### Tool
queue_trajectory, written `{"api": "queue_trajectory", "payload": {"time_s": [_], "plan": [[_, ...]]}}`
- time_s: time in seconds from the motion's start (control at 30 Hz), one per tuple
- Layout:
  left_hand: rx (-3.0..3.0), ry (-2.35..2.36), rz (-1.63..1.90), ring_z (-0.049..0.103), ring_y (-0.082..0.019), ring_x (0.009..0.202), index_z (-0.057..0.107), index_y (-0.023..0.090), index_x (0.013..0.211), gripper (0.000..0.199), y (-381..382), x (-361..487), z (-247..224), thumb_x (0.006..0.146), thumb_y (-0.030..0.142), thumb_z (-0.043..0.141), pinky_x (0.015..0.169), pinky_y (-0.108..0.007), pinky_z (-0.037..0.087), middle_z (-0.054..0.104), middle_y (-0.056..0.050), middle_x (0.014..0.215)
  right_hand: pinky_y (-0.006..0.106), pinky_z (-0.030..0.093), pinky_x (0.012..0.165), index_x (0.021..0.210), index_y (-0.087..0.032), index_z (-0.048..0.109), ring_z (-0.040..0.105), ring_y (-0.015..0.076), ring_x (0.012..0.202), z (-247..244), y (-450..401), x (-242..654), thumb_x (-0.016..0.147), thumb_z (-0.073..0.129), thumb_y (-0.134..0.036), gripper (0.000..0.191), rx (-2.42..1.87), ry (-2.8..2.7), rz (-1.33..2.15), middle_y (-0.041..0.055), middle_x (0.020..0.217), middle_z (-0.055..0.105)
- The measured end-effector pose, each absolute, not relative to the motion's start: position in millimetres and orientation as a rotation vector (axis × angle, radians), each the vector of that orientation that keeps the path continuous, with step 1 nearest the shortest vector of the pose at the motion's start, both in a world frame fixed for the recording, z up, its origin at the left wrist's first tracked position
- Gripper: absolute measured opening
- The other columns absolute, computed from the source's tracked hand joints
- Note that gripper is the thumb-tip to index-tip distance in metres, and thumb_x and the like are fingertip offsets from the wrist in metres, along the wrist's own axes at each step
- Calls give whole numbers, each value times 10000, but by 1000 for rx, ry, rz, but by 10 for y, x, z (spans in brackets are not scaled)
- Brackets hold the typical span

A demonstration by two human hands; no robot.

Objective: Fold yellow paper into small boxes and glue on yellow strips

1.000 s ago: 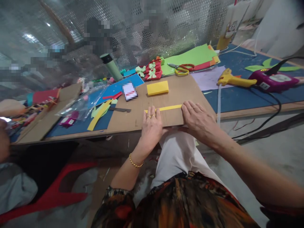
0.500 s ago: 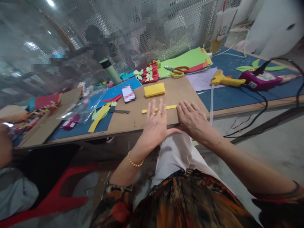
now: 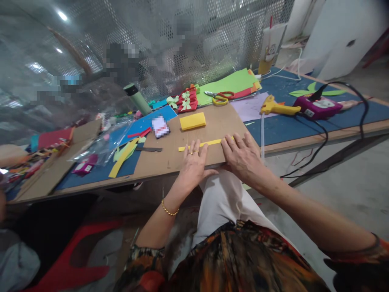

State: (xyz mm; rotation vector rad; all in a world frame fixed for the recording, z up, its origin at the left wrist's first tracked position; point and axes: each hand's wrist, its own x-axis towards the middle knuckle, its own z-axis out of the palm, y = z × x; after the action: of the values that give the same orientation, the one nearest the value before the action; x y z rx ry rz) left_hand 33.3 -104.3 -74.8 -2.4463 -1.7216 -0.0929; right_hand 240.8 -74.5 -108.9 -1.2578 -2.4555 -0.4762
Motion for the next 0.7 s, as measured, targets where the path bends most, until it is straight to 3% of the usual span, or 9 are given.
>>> {"api": "queue_trajectory", "payload": {"time_s": [0.07, 0.17, 0.27, 0.37, 0.53, 0.7], "plan": [[-2443, -1670, -146, 426, -481, 1629, 497, 27, 1640, 1049, -1075, 317, -798, 846, 582, 900, 1337, -670, 356, 436, -348, 1717, 671, 385, 1249, 1522, 96, 579, 598, 495, 1402, -1079, -812, 2417, 1006, 680, -272, 641, -1280, -2422, -535, 348, 1532, 640], [-2372, -1564, -313, 527, -457, 1569, 581, 50, 1579, 846, -1191, 266, -961, 891, 428, 899, 1307, -646, 432, 531, -323, 1661, 552, 407, 1221, 1396, 52, 688, 649, 395, 1278, -1057, -945, 2457, 1029, 600, -140, 423, -1217, -2359, -658, 295, 1410, 731], [-2231, -1386, -613, 668, -367, 1454, 676, 69, 1470, 447, -1296, 169, -1152, 1041, 196, 693, 1242, -551, 544, 701, -250, 1514, 441, 458, 1039, 1109, -90, 788, 662, 286, 994, -1030, -1040, 2538, 1056, 561, -92, 232, -1078, -2279, -733, 153, 1114, 828], [-2142, -1136, -827, 796, -283, 1264, 735, 90, 1360, 352, -1304, 69, -1212, 1076, 50, 532, 1102, -448, 648, 825, -182, 1311, 390, 434, 870, 910, -185, 756, 592, 231, 812, -986, -1049, 2631, 1068, 582, -106, 248, -908, -2209, -721, 46, 853, 790], [-2196, -1016, -829, 846, -285, 1127, 776, 101, 1209, 251, -1239, 6, -985, 1057, 47, 584, 1025, -461, 678, 865, -141, 1199, 360, 412, 769, 829, -214, 711, 584, 190, 740, -823, -993, 2717, 1064, 623, -148, 259, -770, -2045, -547, 22, 744, 737], [-2433, -1115, -869, 856, -309, 1075, 812, 126, 1142, 223, -1254, -20, -780, 1071, 135, 601, 1008, -518, 678, 872, -147, 1151, 342, 473, 723, 855, -231, 742, 663, 178, 738, -622, -916, 2782, 1013, 714, -248, 161, -785, -1879, 80, 33, 798, 764]]}}
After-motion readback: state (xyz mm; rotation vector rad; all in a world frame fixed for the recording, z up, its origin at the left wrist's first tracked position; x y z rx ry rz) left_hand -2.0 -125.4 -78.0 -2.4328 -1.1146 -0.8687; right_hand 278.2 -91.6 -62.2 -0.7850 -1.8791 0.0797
